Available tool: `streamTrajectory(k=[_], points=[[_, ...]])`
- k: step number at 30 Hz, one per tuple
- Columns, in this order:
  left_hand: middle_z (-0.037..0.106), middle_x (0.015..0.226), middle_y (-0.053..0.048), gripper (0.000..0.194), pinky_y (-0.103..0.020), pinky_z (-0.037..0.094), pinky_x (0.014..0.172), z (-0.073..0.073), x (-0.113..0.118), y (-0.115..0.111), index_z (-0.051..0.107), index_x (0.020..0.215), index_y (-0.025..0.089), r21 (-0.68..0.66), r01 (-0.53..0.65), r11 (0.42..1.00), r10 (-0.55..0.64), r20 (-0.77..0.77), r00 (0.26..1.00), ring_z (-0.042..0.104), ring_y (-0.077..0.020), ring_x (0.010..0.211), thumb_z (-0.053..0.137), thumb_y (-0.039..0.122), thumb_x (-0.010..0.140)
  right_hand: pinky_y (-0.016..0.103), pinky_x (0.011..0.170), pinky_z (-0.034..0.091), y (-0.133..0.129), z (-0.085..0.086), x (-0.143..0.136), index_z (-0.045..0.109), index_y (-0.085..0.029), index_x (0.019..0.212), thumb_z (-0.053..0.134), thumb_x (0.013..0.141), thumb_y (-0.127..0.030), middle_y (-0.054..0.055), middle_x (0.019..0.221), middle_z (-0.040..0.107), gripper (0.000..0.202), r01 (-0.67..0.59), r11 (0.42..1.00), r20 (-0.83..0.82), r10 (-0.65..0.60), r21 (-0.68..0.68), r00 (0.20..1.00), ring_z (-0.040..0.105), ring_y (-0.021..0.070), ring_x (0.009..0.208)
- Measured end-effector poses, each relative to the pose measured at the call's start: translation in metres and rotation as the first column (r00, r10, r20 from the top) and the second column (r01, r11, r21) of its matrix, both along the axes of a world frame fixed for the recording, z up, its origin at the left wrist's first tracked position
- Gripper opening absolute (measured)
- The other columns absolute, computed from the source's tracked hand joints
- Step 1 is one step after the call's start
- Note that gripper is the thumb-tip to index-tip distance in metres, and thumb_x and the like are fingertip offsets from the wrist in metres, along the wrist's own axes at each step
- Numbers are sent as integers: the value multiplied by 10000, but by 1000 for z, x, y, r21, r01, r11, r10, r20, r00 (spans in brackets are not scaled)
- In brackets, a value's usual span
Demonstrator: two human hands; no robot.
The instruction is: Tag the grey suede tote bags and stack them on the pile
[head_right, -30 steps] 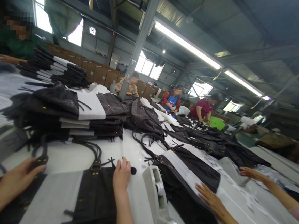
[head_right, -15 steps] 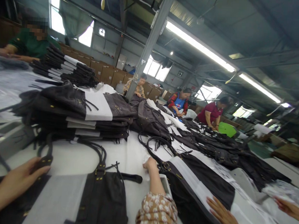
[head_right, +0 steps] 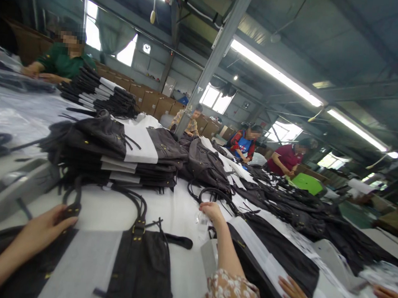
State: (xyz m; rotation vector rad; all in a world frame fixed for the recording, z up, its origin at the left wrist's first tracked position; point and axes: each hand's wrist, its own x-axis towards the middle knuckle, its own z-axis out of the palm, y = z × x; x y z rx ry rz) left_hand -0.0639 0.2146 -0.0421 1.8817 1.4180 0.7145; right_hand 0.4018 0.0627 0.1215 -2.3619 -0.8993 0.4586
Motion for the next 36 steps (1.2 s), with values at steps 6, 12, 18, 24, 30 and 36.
streamTrajectory(k=[6, 12, 18, 24, 30, 36], points=[[611, 1174, -101, 663, -353, 504, 823, 35, 0, -5, 468, 1244, 184, 24, -234, 972, 214, 325, 921, 625, -248, 974, 589, 556, 708, 239, 596, 442, 15, 61, -73, 670, -121, 997, 518, 654, -155, 88, 982, 705, 377, -322, 933, -346, 360, 162, 867, 575, 109, 628], [574, 1211, -76, 584, -252, 458, 657, 91, 3, -28, 520, 1221, 220, -205, 157, 966, 70, 792, 606, 583, -133, 762, 511, 622, 797, 200, 524, 387, 29, 78, -195, 685, -150, 912, 610, 582, -166, 56, 862, 708, 338, -462, 740, -667, 658, 488, 350, 543, 89, 549], [568, 1211, -162, 838, -268, 440, 618, 105, 12, -44, 515, 1266, 189, -163, 846, 507, 13, 983, 182, 624, -187, 792, 262, 808, 760, 173, 427, 278, 43, 46, -260, 674, -144, 974, 612, 572, -128, 53, 821, 699, 407, -495, 667, -699, 698, 557, 155, 470, 60, 473], [654, 1007, -187, 886, -243, 409, 534, 102, -3, -39, 545, 1221, 98, -192, 833, 518, -6, 974, 228, 578, -141, 618, 264, 803, 764, 171, 419, 266, 46, 13, -260, 622, -167, 1095, 602, 578, -130, 47, 881, 694, 519, -434, 709, -726, 668, 556, 162, 458, 51, 456], [679, 936, -131, 539, -196, 409, 508, 95, -5, -34, 582, 1121, 116, -318, 716, 621, -74, 886, 458, 594, -106, 605, 647, 521, 773, 180, 418, 272, 42, -27, -242, 601, -190, 1108, 634, 589, -160, 34, 880, 690, 521, -310, 743, -735, 657, 594, 166, 430, 43, 429], [672, 726, -56, 394, -177, 393, 447, 81, 6, -28, 605, 944, 108, -381, 544, 748, -94, 750, 655, 570, -92, 518, 740, 377, 690, 176, 475, 316, 30, -48, -232, 547, -196, 1188, 717, 604, -188, 48, 938, 687, 608, -314, 728, -726, 672, 610, 146, 493, 59, 518]])
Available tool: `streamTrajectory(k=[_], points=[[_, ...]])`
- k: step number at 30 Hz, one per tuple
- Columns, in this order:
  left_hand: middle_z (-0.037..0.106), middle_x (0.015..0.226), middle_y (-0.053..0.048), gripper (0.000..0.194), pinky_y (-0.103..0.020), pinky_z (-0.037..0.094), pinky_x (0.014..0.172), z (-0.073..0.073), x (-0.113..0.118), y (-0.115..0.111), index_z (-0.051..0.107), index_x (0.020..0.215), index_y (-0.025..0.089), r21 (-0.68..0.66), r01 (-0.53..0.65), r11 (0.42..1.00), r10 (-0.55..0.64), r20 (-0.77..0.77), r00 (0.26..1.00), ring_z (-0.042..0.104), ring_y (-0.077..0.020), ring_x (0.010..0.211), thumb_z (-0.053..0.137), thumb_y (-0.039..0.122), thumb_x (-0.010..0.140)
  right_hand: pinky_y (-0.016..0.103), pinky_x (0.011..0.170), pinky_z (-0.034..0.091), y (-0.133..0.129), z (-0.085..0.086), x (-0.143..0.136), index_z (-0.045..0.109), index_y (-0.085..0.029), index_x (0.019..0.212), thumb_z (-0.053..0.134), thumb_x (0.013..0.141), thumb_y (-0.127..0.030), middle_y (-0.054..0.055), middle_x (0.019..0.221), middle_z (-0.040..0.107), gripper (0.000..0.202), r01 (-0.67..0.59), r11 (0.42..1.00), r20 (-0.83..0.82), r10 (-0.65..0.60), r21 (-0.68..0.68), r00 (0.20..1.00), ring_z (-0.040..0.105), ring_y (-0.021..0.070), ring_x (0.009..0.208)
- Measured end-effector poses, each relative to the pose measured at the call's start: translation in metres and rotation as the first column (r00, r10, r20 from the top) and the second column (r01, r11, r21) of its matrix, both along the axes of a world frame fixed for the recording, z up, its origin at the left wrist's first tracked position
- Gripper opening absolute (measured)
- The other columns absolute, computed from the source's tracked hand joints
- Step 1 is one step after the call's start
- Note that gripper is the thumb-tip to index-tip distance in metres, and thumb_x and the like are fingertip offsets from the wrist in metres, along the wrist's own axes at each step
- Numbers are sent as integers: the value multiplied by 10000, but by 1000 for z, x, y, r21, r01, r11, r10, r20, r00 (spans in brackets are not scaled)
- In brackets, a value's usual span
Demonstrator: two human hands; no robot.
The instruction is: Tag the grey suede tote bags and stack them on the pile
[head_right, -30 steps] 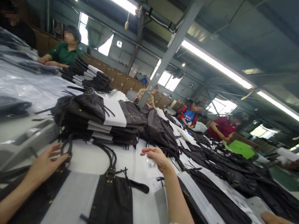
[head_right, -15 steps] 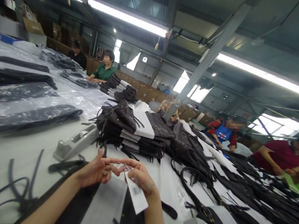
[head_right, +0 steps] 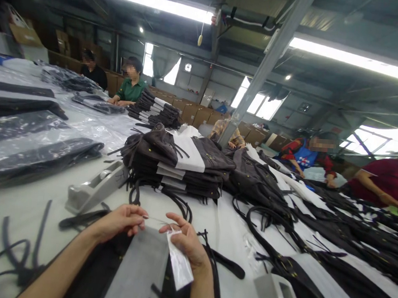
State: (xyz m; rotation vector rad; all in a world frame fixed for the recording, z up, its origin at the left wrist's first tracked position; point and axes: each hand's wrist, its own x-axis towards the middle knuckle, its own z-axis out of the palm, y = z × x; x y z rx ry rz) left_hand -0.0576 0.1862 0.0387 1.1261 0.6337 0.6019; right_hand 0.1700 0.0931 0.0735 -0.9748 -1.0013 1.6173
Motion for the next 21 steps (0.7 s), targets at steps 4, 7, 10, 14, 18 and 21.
streamTrajectory(k=[4, 7, 10, 14, 18, 21], points=[[646, 664, -16, 398, -188, 416, 446, -3, -1, 5, 608, 933, 129, 133, -129, 983, 144, -113, 983, 571, -101, 522, 709, 426, 688, 189, 575, 377, -3, -2, 7, 522, -205, 1216, 780, 597, -172, 53, 972, 681, 672, -39, 999, 85, 40, -14, 996, 570, 96, 673], [646, 661, -19, 399, -201, 437, 457, -3, -5, 8, 614, 904, 134, 210, -194, 958, 230, -162, 960, 581, -112, 536, 698, 454, 681, 218, 647, 421, -3, 0, 11, 532, -205, 1201, 810, 597, -192, 42, 946, 668, 665, -68, 997, 109, 72, -38, 991, 603, 122, 752], [648, 664, -23, 384, -205, 438, 451, -2, -8, 9, 618, 862, 139, 259, -244, 935, 294, -179, 939, 587, -120, 543, 698, 463, 671, 231, 675, 436, -3, 0, 15, 562, -188, 1166, 821, 591, -205, 25, 881, 658, 632, -84, 996, 157, 89, -42, 984, 606, 126, 761], [647, 663, -22, 362, -201, 434, 449, 0, -10, 9, 616, 850, 146, 278, -282, 918, 340, -187, 922, 600, -127, 559, 697, 448, 669, 225, 648, 437, -5, 0, 25, 586, -195, 1148, 750, 640, -179, -4, 834, 643, 533, -99, 994, 340, 109, -45, 934, 593, 116, 721], [643, 641, -13, 340, -196, 424, 448, 1, -5, 5, 602, 870, 148, 284, -221, 933, 286, -212, 934, 616, -140, 573, 679, 420, 681, 313, 738, 489, -6, 8, 24, 624, -167, 1113, 671, 663, -159, 39, 876, 665, 453, 50, 998, 774, -68, 46, 630, 622, 183, 794], [651, 648, -7, 320, -186, 422, 469, 3, 2, 1, 571, 942, 149, 279, -160, 947, 221, -201, 954, 622, -138, 599, 648, 364, 717, 437, 1009, 392, 0, 16, -3, 591, -179, 1194, 626, 768, -257, 113, 1210, 600, 434, 74, 909, 829, -406, 411, 384, 532, 256, 1147]])
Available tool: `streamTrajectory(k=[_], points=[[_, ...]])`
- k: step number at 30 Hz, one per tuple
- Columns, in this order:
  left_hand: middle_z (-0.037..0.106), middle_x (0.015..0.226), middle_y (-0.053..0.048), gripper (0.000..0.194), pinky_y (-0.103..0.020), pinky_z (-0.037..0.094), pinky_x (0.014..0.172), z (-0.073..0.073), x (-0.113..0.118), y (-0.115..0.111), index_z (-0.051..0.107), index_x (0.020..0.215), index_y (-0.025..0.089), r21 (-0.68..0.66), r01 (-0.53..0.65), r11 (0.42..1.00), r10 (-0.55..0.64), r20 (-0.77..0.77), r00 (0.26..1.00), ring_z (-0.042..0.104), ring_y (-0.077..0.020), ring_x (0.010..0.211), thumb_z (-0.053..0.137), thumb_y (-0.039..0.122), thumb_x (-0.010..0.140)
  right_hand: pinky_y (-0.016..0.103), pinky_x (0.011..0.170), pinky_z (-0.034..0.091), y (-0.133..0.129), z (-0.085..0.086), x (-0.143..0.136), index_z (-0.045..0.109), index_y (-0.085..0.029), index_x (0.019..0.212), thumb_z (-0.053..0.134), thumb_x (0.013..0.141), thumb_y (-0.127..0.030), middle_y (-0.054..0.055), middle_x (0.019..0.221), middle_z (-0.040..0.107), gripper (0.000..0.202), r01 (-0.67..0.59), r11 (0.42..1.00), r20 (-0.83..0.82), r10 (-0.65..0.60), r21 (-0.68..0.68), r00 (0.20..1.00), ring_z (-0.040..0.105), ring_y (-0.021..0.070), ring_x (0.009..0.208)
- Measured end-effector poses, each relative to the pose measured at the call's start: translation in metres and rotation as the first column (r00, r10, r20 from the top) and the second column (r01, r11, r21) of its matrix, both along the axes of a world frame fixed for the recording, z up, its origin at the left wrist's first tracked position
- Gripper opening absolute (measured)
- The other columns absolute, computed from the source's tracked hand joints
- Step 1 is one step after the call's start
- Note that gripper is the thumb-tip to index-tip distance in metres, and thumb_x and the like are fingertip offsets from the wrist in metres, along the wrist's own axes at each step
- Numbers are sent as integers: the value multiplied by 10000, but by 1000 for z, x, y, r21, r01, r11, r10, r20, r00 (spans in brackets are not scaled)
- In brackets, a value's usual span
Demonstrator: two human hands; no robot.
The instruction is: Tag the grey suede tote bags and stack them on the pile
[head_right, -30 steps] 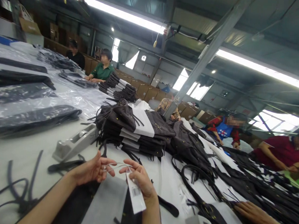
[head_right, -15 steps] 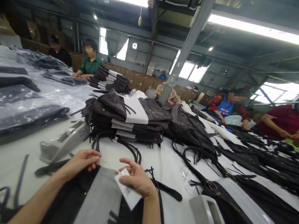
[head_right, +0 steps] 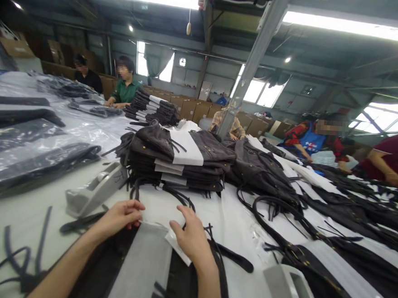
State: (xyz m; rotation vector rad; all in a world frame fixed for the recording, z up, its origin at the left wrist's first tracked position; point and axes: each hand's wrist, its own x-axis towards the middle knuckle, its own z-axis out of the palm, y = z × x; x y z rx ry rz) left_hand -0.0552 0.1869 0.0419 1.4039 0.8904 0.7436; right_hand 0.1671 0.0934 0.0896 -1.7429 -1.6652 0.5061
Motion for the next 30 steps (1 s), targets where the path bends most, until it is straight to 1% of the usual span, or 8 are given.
streamTrajectory(k=[2, 4, 8, 12, 19, 24, 27, 30], points=[[649, 644, 3, 347, -179, 414, 474, 4, 5, -3, 538, 1006, 150, -10, 49, 999, -48, 57, 997, 608, -125, 584, 638, 339, 734, 483, 1078, 313, 6, -1, -28, 510, -216, 1293, 583, 835, -313, 108, 1336, 518, 474, -108, 980, 65, 99, 167, 993, 428, 258, 1274], [632, 614, 21, 391, -176, 405, 467, 9, 8, -5, 507, 1050, 148, -31, 87, 996, -82, 140, 987, 565, -103, 524, 644, 337, 736, 473, 1050, 360, 13, -11, -55, 427, -245, 1361, 573, 858, -298, 100, 1326, 526, 526, -218, 950, 99, 200, 222, 975, 453, 248, 1256], [561, 515, 71, 452, -174, 410, 445, 14, 9, -6, 472, 1078, 146, -54, 37, 998, -25, 197, 980, 487, -80, 443, 664, 335, 715, 316, 723, 520, 21, -41, -85, 471, -214, 1325, 447, 934, -247, 83, 944, 633, 393, -134, 959, 223, 77, 251, 972, 633, 201, 833], [572, 528, 64, 432, -177, 433, 441, 12, 6, -2, 467, 1082, 155, -28, -9, 1000, 13, 159, 987, 524, -98, 474, 644, 318, 723, 260, 592, 470, 24, -55, -88, 555, -150, 1226, 365, 972, -301, 68, 805, 577, 352, -105, 925, 363, -37, 364, 931, 594, 172, 661], [652, 607, 0, 373, -187, 443, 466, 7, 3, 4, 497, 1015, 160, -13, -71, 997, 72, 107, 992, 637, -148, 569, 594, 422, 768, 223, 597, 391, 25, -45, -90, 636, -182, 872, 346, 979, -227, 24, 726, 540, 312, -85, 880, 339, -90, 467, 936, 543, 126, 619], [523, 407, -21, 658, -197, 278, 343, 3, 3, 2, 520, 558, 151, -11, -1, 1000, -1, -178, 984, 483, -115, 339, 272, 694, 834, 227, 611, 368, 25, -43, -89, 613, -181, 809, 383, 967, -215, 15, 709, 546, 282, -103, 871, 337, -75, 480, 938, 533, 123, 634], [406, 342, 26, 643, -204, 227, 356, 3, 3, 0, 450, 464, 170, 20, 95, 995, -91, -138, 986, 365, -76, 312, 328, 688, 825, 218, 649, 387, 26, -45, -88, 630, -183, 878, 389, 966, -211, 23, 738, 571, 258, -133, 867, 306, -23, 480, 952, 554, 128, 684], [371, 363, 62, 544, -207, 212, 380, 3, 3, 2, 440, 509, 182, 36, 80, 996, -78, -52, 996, 315, -64, 343, 439, 641, 800, 211, 671, 405, 27, -46, -88, 638, -181, 909, 389, 963, -212, 30, 747, 578, 257, -126, 871, 259, -2, 476, 966, 563, 129, 695]])
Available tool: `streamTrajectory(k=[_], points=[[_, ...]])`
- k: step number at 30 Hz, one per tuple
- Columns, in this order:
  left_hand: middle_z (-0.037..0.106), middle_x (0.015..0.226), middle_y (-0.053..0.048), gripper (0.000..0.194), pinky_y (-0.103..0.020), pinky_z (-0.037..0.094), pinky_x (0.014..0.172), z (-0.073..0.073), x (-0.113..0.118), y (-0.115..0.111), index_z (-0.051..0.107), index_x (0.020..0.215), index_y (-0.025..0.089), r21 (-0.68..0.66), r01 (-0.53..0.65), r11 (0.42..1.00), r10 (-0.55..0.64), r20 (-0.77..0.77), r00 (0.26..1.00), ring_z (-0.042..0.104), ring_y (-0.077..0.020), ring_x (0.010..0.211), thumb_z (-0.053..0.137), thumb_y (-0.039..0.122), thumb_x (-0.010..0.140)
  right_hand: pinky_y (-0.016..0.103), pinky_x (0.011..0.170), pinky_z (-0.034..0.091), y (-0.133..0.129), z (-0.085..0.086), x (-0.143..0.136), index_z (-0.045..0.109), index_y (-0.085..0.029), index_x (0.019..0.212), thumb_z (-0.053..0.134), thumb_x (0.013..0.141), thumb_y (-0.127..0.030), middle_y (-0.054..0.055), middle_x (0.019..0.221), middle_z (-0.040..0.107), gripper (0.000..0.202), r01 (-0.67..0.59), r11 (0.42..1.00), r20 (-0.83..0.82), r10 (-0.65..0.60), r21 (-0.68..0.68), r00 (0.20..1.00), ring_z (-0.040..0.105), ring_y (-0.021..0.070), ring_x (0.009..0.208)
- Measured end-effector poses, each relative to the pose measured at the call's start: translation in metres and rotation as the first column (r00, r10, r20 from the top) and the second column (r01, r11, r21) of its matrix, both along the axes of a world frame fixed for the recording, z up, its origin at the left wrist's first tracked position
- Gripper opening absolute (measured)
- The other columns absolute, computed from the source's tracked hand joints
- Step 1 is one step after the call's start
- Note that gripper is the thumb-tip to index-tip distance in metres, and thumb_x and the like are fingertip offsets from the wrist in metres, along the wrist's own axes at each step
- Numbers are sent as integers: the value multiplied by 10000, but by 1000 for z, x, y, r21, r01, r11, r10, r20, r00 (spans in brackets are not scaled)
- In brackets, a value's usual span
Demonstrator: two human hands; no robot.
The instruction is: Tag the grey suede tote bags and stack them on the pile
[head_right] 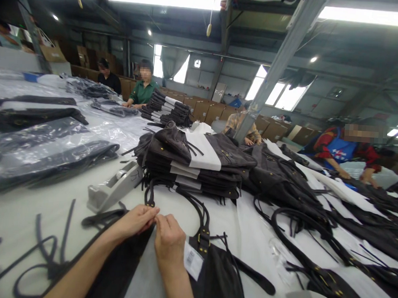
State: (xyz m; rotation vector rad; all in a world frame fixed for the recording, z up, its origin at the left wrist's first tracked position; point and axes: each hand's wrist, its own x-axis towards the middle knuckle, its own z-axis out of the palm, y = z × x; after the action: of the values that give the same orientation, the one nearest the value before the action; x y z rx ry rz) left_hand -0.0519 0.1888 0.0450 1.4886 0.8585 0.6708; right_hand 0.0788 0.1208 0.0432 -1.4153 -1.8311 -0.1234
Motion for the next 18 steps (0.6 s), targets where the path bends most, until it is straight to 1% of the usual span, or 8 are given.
streamTrajectory(k=[4, 9, 10, 12, 14, 15, 16, 18], points=[[422, 428, 61, 434, -209, 263, 429, 2, 0, 1, 471, 570, 177, -25, -33, 999, 34, 59, 998, 363, -71, 393, 505, 554, 783, 214, 655, 396, 1, 2, -2, 647, -188, 859, 404, 955, -221, 25, 726, 576, 263, 25, 999, -51, -26, -21, 998, 557, 126, 665], [495, 498, 45, 328, -208, 321, 500, 8, -6, 2, 497, 620, 166, -69, -16, 997, 26, 137, 990, 428, -81, 469, 612, 454, 724, 223, 617, 351, -2, 9, -5, 652, -198, 792, 455, 926, -232, 8, 691, 574, 241, 80, 992, -131, -93, -101, 987, 543, 120, 638], [510, 517, 44, 305, -208, 332, 515, 8, -10, 4, 517, 659, 162, -70, -37, 997, 47, 153, 987, 443, -86, 487, 630, 441, 711, 225, 611, 342, -2, 11, -4, 651, -197, 778, 463, 919, -230, 5, 682, 570, 237, 95, 989, -140, -111, -115, 984, 538, 119, 631], [540, 570, 39, 288, -214, 358, 554, 5, -20, 11, 553, 748, 160, -32, -166, 986, 169, 153, 974, 477, -100, 534, 638, 431, 703, 229, 603, 331, -1, 13, -1, 650, -197, 755, 476, 906, -225, 1, 671, 566, 231, 129, 982, -152, -150, -140, 977, 530, 117, 620], [579, 637, 15, 285, -234, 385, 611, -3, -30, 19, 586, 784, 160, 89, -315, 945, 311, 57, 949, 518, -124, 600, 600, 441, 732, 232, 600, 327, 0, 15, 2, 651, -197, 735, 487, 896, -228, 0, 668, 570, 231, 157, 972, -154, -185, -178, 971, 529, 116, 615], [601, 674, -3, 287, -247, 394, 643, -7, -34, 22, 604, 782, 161, 171, -336, 926, 346, -31, 938, 540, -140, 640, 576, 445, 750, 232, 598, 327, 0, 15, 4, 652, -198, 724, 491, 893, -229, -1, 666, 573, 235, 162, 966, -152, -194, -200, 969, 530, 116, 611], [623, 716, -22, 291, -261, 400, 673, -12, -36, 24, 624, 781, 163, 256, -314, 914, 356, -136, 925, 561, -159, 686, 560, 447, 765, 233, 595, 329, 1, 15, 5, 653, -200, 712, 492, 890, -228, -1, 663, 576, 241, 163, 961, -145, -198, -223, 969, 531, 115, 606], [656, 809, -58, 306, -290, 403, 730, -19, -36, 24, 657, 815, 172, 387, -197, 901, 341, -352, 872, 589, -201, 780, 552, 457, 778, 234, 597, 338, 2, 13, 6, 661, -208, 706, 490, 885, -219, -2, 667, 588, 248, 151, 955, -128, -188, -256, 974, 541, 116, 606]])
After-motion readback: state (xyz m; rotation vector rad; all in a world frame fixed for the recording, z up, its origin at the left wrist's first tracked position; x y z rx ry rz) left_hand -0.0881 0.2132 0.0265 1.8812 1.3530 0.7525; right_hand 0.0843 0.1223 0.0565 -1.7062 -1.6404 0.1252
